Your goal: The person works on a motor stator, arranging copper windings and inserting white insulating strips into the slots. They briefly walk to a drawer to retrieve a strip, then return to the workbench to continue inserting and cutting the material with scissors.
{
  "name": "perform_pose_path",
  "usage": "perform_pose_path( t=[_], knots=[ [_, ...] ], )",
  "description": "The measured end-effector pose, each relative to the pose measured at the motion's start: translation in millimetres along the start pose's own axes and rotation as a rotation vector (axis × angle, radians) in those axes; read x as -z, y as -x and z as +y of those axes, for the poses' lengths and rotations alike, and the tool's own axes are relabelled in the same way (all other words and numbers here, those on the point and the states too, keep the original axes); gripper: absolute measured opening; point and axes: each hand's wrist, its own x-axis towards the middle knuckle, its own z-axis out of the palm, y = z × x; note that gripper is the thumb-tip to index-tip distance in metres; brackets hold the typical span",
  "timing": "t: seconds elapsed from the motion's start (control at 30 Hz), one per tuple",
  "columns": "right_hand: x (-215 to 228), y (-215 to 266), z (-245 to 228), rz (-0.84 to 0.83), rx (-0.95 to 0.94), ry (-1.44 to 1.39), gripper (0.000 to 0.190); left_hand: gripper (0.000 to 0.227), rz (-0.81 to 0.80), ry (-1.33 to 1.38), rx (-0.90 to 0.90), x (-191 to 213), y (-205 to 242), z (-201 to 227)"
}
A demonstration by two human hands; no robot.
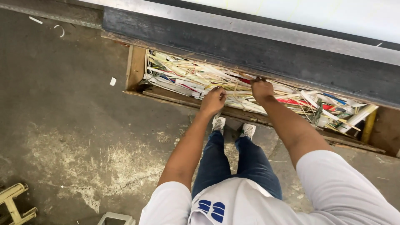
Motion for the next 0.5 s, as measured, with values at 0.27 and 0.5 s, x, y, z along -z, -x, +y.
perform_pose_path(
  t=[0.27, 0.5],
  knots=[
    [138.0, 87.2, -18.9, 0.369, 0.212, -0.115, 0.007, 0.044, 0.239, -0.140, -0.325, 18.8, -1.0, 59.8],
    [268.2, 164.4, -5.0, 0.525, 0.232, -0.771, 0.008, 0.013, -0.058, 0.603, -0.511, 58.0, 13.3, 158.4]
  ],
)
